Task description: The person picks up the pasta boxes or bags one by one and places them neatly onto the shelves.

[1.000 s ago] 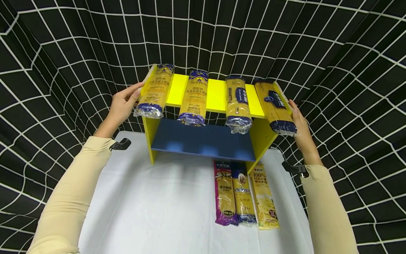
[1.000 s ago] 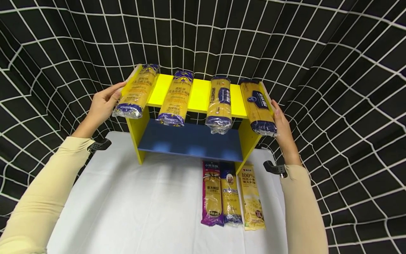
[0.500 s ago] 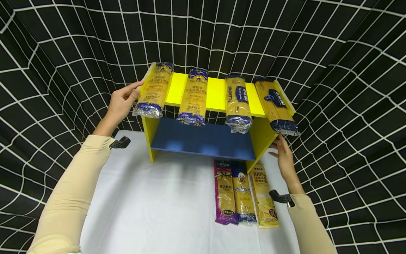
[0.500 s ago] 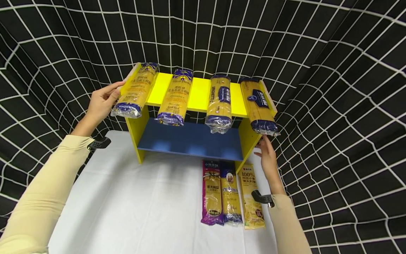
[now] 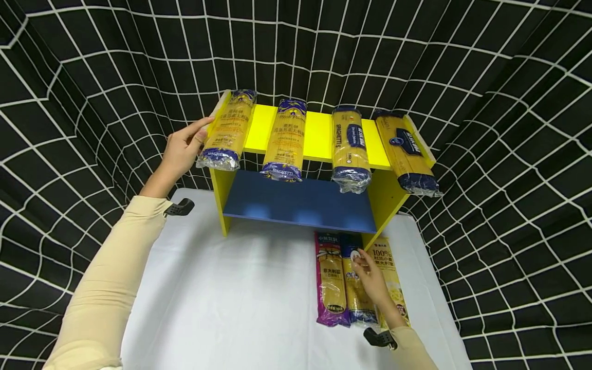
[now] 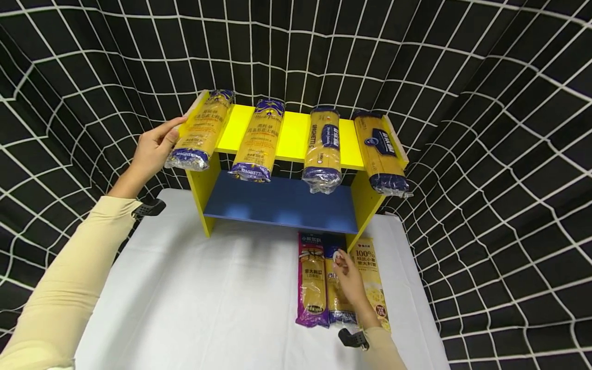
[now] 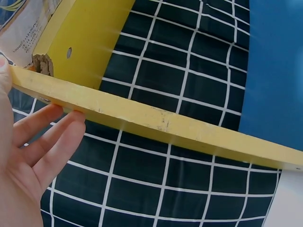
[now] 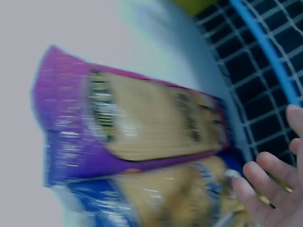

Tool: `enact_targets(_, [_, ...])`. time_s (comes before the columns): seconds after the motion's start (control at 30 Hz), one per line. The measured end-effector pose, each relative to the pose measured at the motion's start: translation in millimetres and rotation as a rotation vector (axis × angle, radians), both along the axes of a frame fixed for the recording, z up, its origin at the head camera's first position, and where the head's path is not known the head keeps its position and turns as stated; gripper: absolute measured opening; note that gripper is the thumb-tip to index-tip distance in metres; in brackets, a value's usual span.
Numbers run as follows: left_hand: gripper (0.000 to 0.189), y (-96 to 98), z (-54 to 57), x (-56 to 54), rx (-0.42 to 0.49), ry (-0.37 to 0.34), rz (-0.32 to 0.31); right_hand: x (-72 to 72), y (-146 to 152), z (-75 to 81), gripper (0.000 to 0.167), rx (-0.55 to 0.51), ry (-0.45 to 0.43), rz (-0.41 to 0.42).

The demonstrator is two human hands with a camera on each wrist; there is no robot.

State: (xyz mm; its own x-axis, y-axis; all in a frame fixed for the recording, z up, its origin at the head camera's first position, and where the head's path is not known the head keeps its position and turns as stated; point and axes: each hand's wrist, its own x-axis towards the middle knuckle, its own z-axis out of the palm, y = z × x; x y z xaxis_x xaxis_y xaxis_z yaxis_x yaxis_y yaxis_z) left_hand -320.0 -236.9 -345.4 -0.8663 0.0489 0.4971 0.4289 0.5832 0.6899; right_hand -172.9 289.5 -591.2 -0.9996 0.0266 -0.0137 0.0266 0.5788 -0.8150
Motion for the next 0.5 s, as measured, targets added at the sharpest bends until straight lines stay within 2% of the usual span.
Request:
enact_targets(0.1, [0.041, 0.5, -1.0, -0.1, 0.020, 0.002, 0.001, 9.0, -12, -10.7, 0.061, 0.084, -0.018, 0.025])
enact_targets(0.2, [0.040, 0.4, -1.8, 0.0, 0.034, 0.004, 0.004, 16.0, -21, -18.7, 0.065, 0.215, -0.023, 0.059])
enact_targets(0.37, [0.040, 1.1, -2.3, -0.8, 0.053, 0.005, -0.003, 22.3, -38, -27.7, 0.069, 0.464, 0.049, 0.099])
enact_targets(0.5, [0.040, 1.9, -2.9, -1.2, 0.066, -0.001, -0.009, 21.4, -50, -30.6, 0.076, 0.682, 0.092, 0.132])
